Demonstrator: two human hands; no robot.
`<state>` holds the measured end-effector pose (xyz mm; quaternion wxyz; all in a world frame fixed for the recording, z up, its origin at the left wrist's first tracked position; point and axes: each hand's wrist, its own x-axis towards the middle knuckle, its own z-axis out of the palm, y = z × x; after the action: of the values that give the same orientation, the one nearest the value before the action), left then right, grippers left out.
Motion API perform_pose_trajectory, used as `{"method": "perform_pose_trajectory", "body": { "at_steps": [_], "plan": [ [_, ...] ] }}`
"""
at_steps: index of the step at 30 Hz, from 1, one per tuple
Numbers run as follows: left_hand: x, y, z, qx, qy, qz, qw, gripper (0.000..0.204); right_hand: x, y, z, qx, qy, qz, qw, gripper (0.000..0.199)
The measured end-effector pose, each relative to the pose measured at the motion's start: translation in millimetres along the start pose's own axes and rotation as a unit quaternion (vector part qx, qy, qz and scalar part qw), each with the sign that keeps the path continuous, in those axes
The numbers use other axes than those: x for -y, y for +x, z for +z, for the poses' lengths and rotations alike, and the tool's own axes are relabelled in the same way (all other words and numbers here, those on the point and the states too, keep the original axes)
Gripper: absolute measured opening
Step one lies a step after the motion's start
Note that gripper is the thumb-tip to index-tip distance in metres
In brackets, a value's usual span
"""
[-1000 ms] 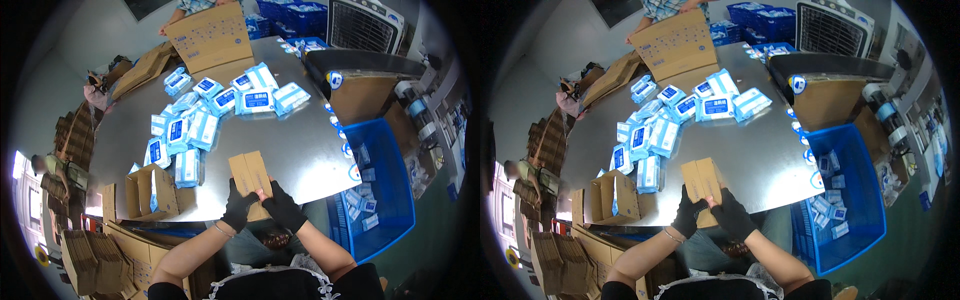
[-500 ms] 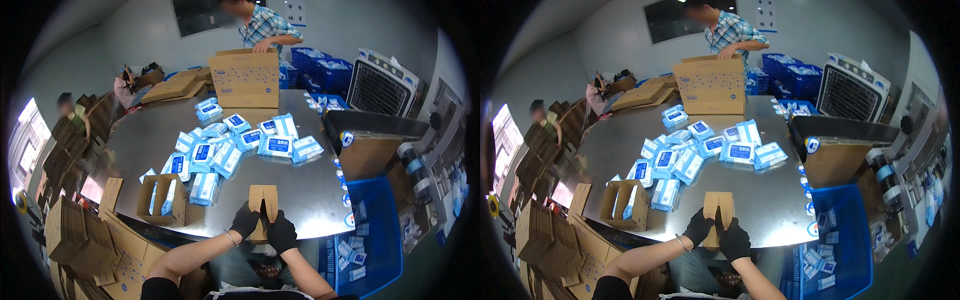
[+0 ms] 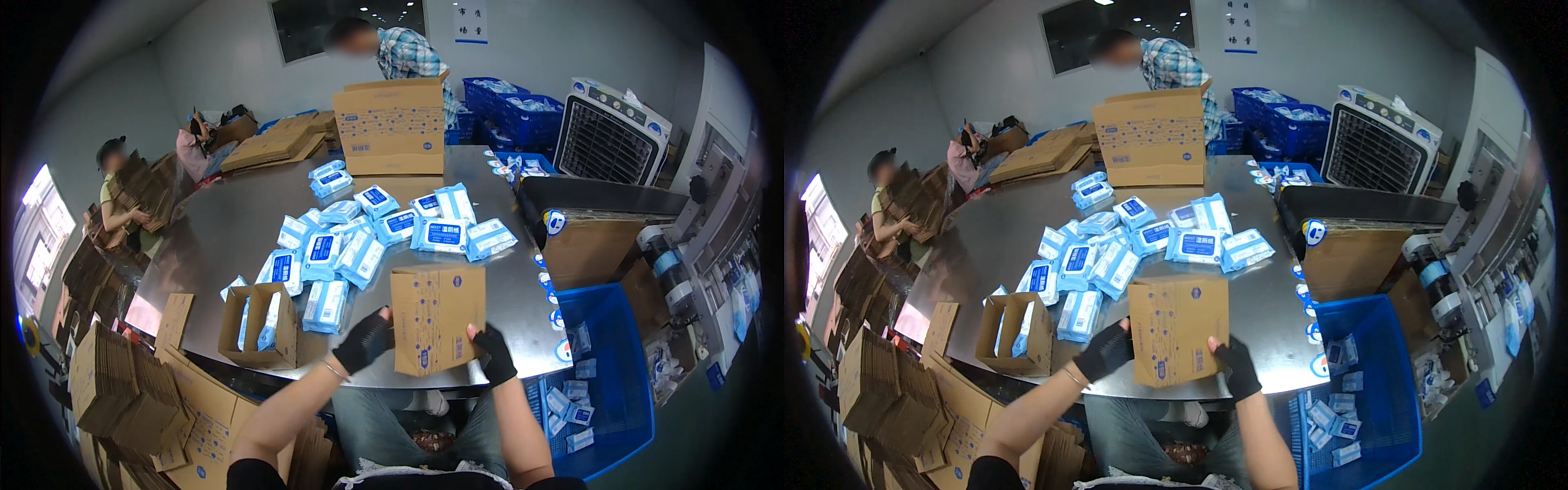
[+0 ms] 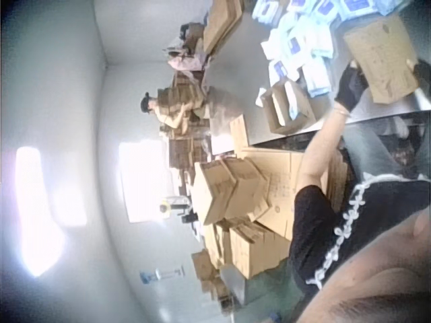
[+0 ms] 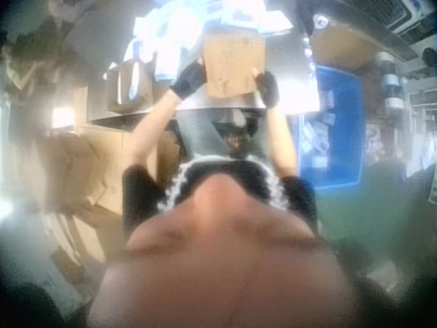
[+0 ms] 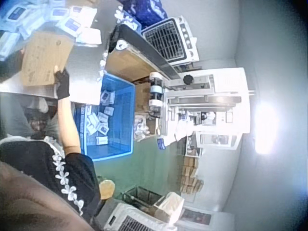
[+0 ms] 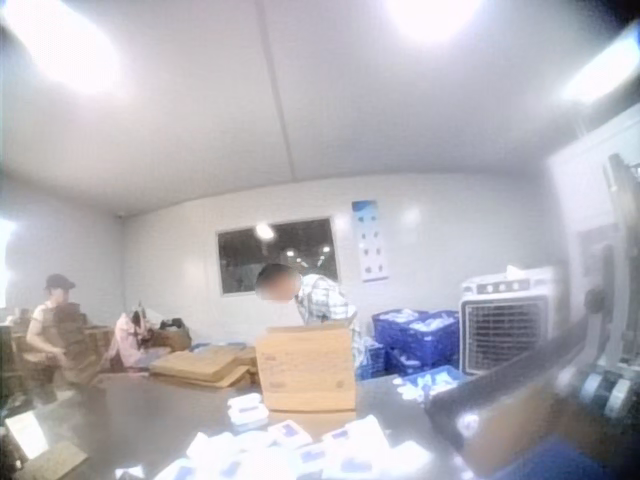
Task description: The person folds small cardboard boxes by hand, inserts blue packs of wipes into them, and places the filled boxes onto a large stack.
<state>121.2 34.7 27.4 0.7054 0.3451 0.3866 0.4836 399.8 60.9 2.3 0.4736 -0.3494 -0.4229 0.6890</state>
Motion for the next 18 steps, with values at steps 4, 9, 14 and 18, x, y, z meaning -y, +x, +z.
{"method": "perform_pose_trajectory", "body": {
  "at_steps": [4,9,14,18],
  "plan": [
    [-22,-2,-70,-0.052,-0.035,-0.037,0.997,0.062,74,20,17,0.046,-0.493,-0.280,0.822,0.031],
    [-46,21,-39,-0.125,0.348,0.022,0.929,0.059,45,41,57,0.301,-0.731,-0.230,0.568,0.017],
    [-4,19,-22,-0.221,0.674,0.156,0.687,0.025,32,108,55,0.307,-0.432,-0.212,0.821,0.019],
    [1,16,-33,-0.189,0.642,0.200,0.716,0.032,31,269,33,0.138,-0.469,-0.242,0.838,0.044]
  ]
}}
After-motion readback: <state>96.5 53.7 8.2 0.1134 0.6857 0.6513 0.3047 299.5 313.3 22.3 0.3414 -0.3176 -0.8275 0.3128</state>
